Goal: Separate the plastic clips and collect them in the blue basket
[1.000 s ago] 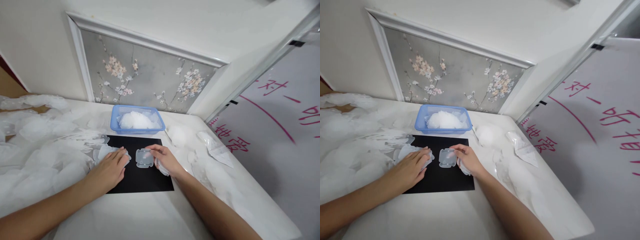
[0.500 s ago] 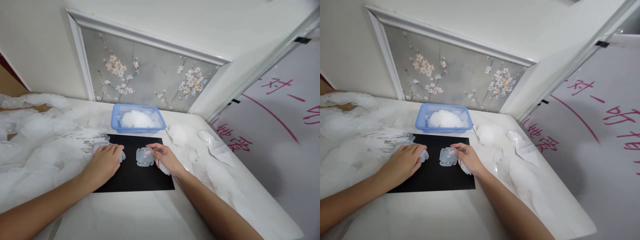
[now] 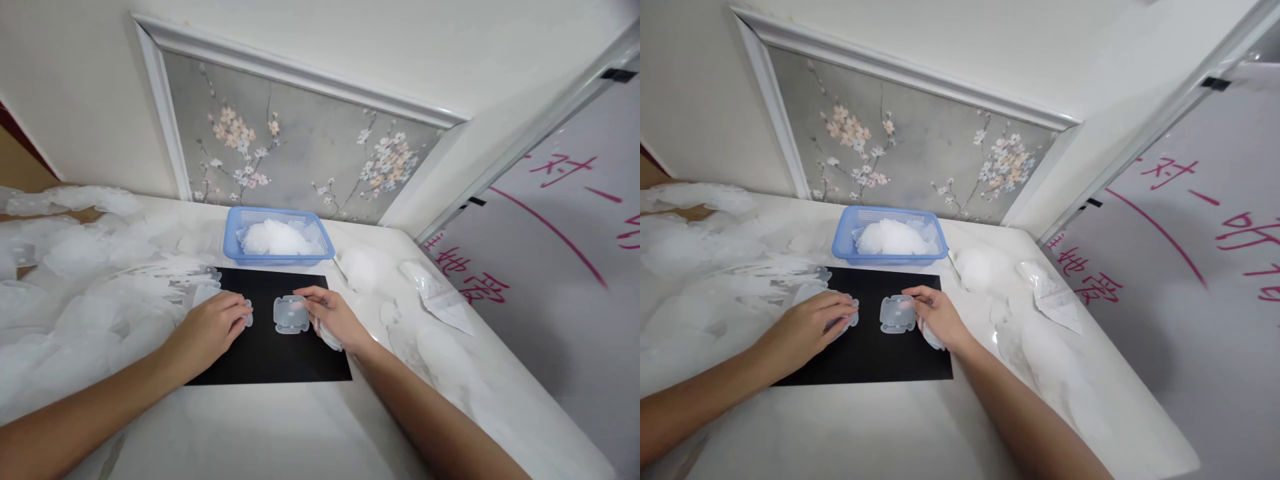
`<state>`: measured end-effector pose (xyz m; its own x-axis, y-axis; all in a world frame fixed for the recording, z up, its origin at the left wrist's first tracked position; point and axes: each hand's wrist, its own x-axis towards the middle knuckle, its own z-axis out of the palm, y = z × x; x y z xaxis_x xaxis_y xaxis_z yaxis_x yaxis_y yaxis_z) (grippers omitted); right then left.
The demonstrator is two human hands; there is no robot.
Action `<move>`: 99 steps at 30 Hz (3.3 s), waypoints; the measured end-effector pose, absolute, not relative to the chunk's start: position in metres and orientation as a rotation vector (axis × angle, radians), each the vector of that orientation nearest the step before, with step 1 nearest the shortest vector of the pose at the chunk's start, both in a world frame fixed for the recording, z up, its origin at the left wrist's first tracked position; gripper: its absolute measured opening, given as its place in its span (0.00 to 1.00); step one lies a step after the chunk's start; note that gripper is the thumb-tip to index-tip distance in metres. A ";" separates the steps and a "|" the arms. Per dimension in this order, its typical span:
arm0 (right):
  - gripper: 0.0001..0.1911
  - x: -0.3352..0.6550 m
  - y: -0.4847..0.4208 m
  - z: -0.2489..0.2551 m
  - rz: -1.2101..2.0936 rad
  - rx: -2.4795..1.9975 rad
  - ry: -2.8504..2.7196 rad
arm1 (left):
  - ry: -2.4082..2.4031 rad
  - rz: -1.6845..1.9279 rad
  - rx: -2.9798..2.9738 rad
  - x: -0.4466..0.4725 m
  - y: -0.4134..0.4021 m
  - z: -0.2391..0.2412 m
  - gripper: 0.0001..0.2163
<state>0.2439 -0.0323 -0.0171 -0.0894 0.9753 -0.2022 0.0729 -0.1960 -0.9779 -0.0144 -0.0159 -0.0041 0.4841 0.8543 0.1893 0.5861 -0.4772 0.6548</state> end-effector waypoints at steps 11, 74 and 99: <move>0.14 0.243 -0.031 -0.019 1.378 -1.352 -1.212 | 1.008 0.813 1.883 -0.003 -0.042 0.020 0.08; 0.18 0.246 -0.030 -0.016 1.350 -1.425 -1.068 | 1.174 0.306 2.797 -0.006 -0.044 -0.004 0.19; 0.19 0.215 -0.059 -0.030 0.345 -1.221 -2.128 | 0.763 0.564 0.703 0.005 -0.025 0.009 0.27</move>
<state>0.2152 -0.0595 -0.0299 -0.3538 0.8423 0.4067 0.6707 0.5316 -0.5174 0.0046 -0.0252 0.0086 0.6003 0.6797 -0.4215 -0.2033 0.6394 0.7415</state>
